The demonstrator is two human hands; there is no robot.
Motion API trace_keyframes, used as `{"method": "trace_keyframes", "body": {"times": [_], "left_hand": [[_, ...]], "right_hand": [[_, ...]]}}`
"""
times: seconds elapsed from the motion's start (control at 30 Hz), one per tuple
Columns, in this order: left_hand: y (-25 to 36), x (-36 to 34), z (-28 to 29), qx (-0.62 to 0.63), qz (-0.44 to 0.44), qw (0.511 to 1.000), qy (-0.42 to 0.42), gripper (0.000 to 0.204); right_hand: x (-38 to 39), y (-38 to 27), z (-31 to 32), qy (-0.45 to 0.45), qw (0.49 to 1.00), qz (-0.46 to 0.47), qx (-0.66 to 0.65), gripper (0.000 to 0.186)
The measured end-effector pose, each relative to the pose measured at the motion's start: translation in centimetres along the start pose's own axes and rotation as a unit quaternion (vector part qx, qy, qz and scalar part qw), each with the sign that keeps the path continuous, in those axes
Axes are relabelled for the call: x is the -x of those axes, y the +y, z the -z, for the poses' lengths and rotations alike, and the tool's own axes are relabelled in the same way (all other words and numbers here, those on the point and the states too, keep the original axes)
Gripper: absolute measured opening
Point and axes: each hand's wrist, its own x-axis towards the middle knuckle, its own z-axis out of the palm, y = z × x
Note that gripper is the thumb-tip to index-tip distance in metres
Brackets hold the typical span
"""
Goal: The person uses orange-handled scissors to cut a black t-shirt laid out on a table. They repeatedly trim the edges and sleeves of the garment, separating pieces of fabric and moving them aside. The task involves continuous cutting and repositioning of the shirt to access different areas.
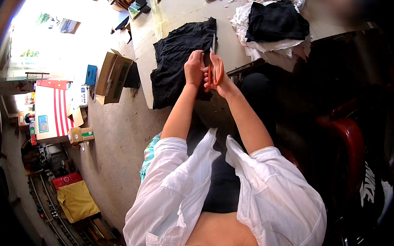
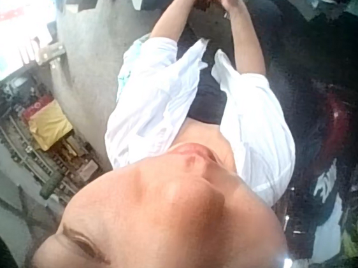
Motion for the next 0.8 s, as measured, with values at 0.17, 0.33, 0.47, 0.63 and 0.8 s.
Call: {"method": "trace_keyframes", "body": {"times": [0.17, 0.33, 0.47, 0.63, 0.8], "left_hand": [[-0.2, 0.1, 0.7, 0.064, 0.024, 0.996, -0.061, 0.006], [1.5, 0.0, 1.2, 0.103, 0.028, 0.99, -0.095, 0.007], [0.3, 0.4, 0.8, 0.069, -0.007, 0.996, -0.049, 0.003], [0.1, 0.2, 0.6, 0.078, 0.008, 0.996, -0.046, 0.005], [0.3, 0.1, 1.0, 0.107, 0.021, 0.994, -0.028, 0.006]], "right_hand": [[-1.3, -1.1, -0.7, -0.002, 0.997, 0.024, -0.068, 0.067], [-2.9, -1.1, -0.2, 0.073, 0.994, 0.063, -0.056, 0.058], [-3.8, -1.0, 0.1, 0.09, 0.992, 0.068, -0.051, 0.053], [-4.2, -1.9, 0.5, 0.087, 0.994, 0.068, 0.0, 0.055], [-4.5, -5.1, -0.1, -0.004, 1.0, -0.022, -0.006, 0.078]]}}
